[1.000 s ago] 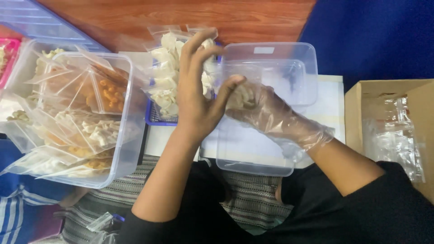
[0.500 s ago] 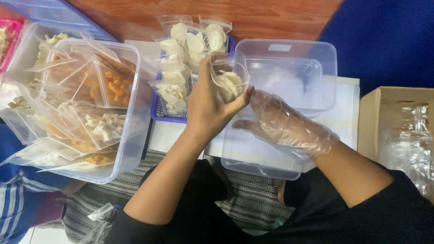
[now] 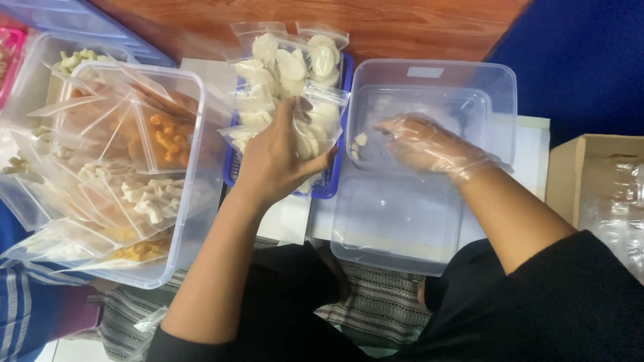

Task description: A person wearing plastic gloves is packaging dumplings into small plastic bags from a larger container.

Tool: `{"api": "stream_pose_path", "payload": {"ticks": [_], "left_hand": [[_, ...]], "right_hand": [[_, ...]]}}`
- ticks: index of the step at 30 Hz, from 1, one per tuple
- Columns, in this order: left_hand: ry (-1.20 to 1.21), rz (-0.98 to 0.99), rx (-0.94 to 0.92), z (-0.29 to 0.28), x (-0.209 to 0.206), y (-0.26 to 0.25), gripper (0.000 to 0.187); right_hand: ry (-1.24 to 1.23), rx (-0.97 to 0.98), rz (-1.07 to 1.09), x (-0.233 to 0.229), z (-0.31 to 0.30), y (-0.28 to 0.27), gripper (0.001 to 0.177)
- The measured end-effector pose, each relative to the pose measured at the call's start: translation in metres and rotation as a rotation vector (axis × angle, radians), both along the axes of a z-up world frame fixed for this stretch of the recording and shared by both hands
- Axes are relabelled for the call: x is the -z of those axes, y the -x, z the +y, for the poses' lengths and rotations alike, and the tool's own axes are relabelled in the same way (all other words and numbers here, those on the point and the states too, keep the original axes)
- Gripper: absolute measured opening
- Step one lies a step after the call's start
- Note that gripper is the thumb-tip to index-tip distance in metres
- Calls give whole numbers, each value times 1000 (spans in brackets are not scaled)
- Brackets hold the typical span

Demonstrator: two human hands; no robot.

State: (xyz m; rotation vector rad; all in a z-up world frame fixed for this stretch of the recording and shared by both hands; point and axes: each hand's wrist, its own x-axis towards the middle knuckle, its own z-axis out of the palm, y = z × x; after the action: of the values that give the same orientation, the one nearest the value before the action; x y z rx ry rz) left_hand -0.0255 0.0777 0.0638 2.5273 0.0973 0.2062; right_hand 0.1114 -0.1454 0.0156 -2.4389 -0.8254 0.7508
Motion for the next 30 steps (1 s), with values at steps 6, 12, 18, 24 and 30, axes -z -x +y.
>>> {"api": "stream_pose_path", "payload": {"ticks": [6,12,18,24,30], "left_hand": [[3,212,70,6,6,-2,81],[27,382,167,2,8,-4,81],[2,394,182,3,6,-5,85],[-1,396,193,0,3,-3,87],[-33,381,219,-4,10,-3,85]], "right_hand": [[-97,13,265,42,23,-2,52],[167,-29,278,-9,42,8,39],[234,-109,304,-4,36,0,48],[275,-165,170,9,26,-6,35],[129,-62,202,-16,18,3,37]]}}
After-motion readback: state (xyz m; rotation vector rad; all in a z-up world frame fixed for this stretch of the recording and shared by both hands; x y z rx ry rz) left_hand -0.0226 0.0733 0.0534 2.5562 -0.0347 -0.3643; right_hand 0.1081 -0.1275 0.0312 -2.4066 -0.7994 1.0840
